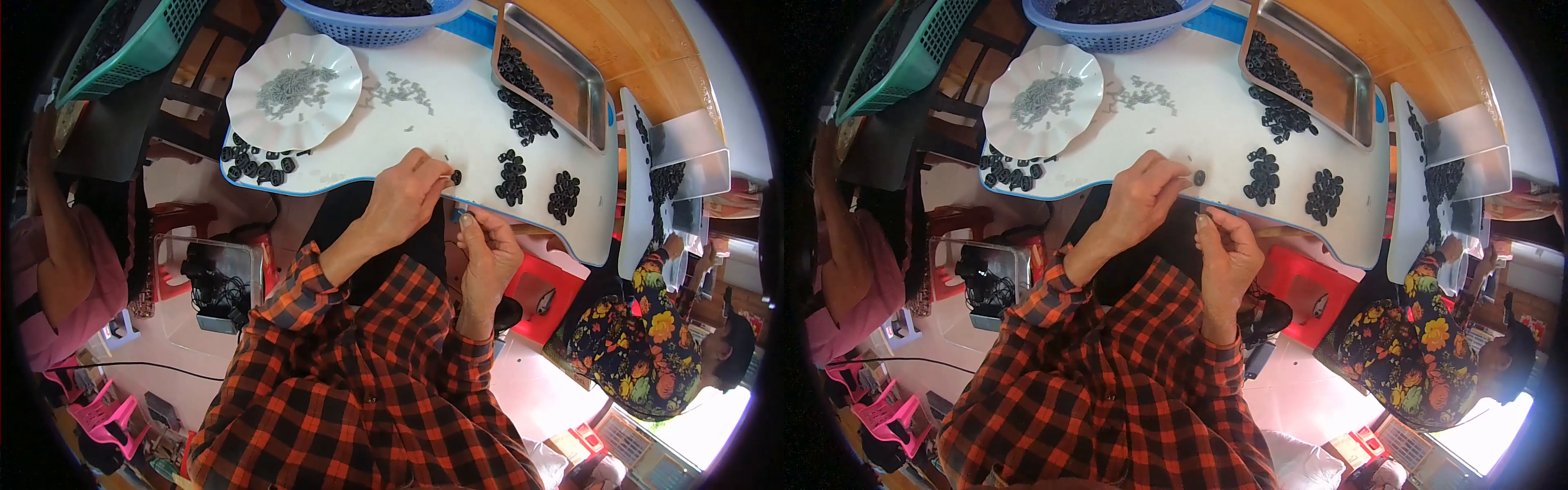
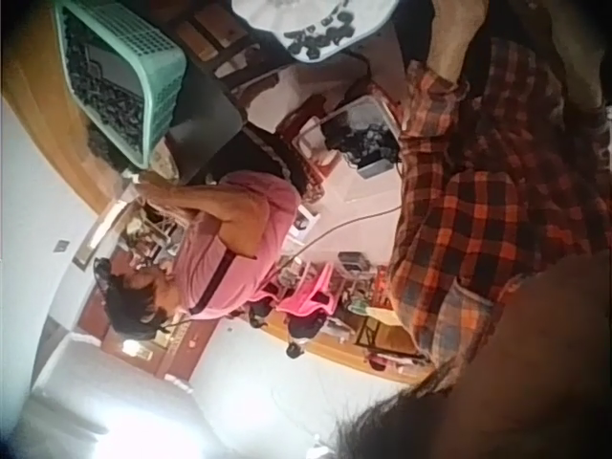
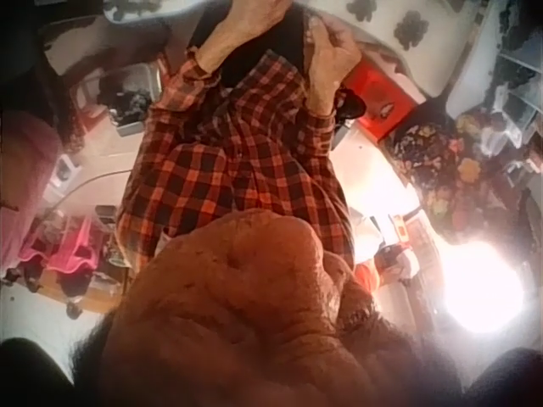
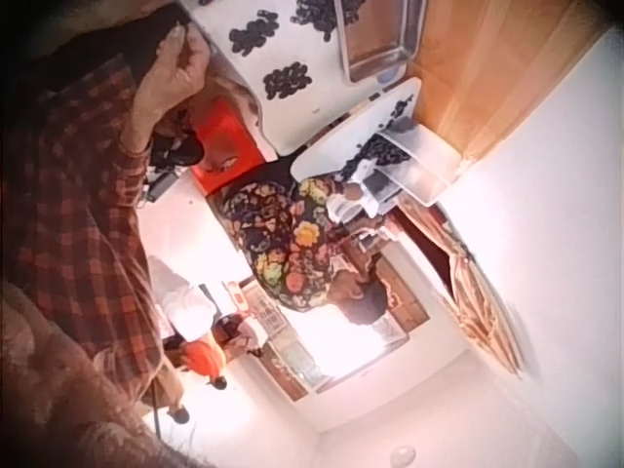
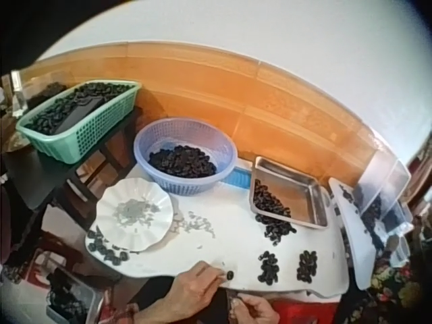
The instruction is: The person assembles plastic cord lock toggles by taking parts from the table and containers, pressing the pieces together by hand, and placing the assembled toggles onto the tabletop.
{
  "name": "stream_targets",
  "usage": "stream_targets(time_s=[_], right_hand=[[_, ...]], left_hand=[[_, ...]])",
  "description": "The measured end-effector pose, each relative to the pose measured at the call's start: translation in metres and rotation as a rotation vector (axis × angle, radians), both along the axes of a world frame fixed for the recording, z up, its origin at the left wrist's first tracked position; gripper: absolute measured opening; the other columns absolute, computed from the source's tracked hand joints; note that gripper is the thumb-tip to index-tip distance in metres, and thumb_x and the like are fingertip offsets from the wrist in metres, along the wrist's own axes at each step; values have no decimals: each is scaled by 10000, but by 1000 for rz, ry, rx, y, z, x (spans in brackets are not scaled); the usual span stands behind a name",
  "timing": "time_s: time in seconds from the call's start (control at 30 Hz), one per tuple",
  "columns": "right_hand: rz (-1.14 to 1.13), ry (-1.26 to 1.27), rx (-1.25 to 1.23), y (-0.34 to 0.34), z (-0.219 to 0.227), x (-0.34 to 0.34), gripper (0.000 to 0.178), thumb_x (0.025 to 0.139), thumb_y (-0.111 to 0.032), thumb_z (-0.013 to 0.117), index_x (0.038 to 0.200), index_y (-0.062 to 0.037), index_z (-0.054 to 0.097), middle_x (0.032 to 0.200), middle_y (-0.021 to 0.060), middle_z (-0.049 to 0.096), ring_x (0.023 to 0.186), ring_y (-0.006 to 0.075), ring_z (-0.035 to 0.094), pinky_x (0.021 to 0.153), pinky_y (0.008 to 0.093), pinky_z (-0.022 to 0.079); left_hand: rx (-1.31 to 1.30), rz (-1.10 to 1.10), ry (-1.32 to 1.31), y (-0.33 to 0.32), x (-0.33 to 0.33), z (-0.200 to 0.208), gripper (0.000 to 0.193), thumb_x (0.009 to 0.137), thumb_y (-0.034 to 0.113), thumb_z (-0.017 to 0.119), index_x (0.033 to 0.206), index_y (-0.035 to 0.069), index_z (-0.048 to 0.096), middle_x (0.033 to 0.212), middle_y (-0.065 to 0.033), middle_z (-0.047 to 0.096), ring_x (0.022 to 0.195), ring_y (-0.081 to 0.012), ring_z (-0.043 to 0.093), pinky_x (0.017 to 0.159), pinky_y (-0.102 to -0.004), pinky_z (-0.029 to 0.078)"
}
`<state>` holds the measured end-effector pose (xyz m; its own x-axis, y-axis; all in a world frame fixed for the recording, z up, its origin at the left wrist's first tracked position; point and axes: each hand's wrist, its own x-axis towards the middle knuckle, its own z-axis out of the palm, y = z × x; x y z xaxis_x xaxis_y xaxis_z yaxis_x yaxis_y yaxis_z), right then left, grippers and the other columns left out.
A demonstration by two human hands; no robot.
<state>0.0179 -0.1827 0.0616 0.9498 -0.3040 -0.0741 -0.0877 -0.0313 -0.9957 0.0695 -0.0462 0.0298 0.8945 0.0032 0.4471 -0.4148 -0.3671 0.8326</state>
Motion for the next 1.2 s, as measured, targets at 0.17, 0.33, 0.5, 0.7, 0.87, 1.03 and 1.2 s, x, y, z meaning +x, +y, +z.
stream_targets(time_s=[0.17, 0.33, 0.5, 0.7, 0.87, 1.03, 1.2], right_hand=[[-37, -4, 32, -5, 4, -1, 133, 816, -19, 668, 942, 18, 644, 716, 4, 605, 604, 43, 526, 548, 160, 418], [-34, -7, 22, -9, -1, -2, 135, 818, -24, 670, 944, 18, 643, 720, 3, 607, 610, 41, 530, 552, 158, 422], [-40, -5, 25, -7, -1, -3, 139, 820, -23, 667, 950, 18, 640, 728, 4, 610, 614, 40, 532, 554, 157, 425], [-52, -9, 104, -5, 1, -5, 137, 823, -16, 663, 953, 12, 635, 762, 22, 621, 616, 49, 536, 556, 164, 430], [-43, -39, 306, -5, 4, -6, 131, 833, -16, 655, 960, 3, 629, 828, 49, 639, 648, 67, 556, 576, 177, 447], [-17, -34, 294, 2, 7, -8, 134, 833, -24, 660, 963, -5, 632, 829, 36, 635, 651, 67, 555, 576, 180, 450], [-16, -45, 295, 4, 6, -9, 136, 834, -31, 663, 966, -12, 634, 828, 29, 634, 652, 63, 552, 572, 177, 445]], left_hand=[[407, -88, 56, -13, 18, 7, 213, 766, 111, 660, 971, 76, 611, 852, -118, 514, 759, -317, 581, 591, -421, 465], [517, -113, 106, -15, 23, 4, 184, 756, 130, 665, 895, 54, 572, 845, -122, 492, 798, -322, 573, 607, -428, 464], [481, -86, 22, -12, 20, 3, 187, 741, 133, 677, 825, 41, 538, 840, -121, 478, 796, -322, 569, 602, -416, 473], [221, -129, -136, -1, 14, -2, 194, 750, 86, 695, 891, 27, 576, 847, -102, 552, 710, -249, 608, 569, -330, 497], [-868, -447, 479, 5, -6, 2, 226, 911, 115, 572, 1085, -30, 572, 823, -90, 630, 655, -127, 634, 567, -245, 550], [-1232, -575, 616, 6, -21, -4, 241, 950, 105, 495, 1131, -44, 552, 866, -111, 637, 675, -146, 645, 579, -258, 571], [-1250, -574, 648, 8, -27, 1, 275, 942, 83, 500, 1181, -47, 532, 932, -142, 641, 716, -162, 655, 611, -279, 581]])
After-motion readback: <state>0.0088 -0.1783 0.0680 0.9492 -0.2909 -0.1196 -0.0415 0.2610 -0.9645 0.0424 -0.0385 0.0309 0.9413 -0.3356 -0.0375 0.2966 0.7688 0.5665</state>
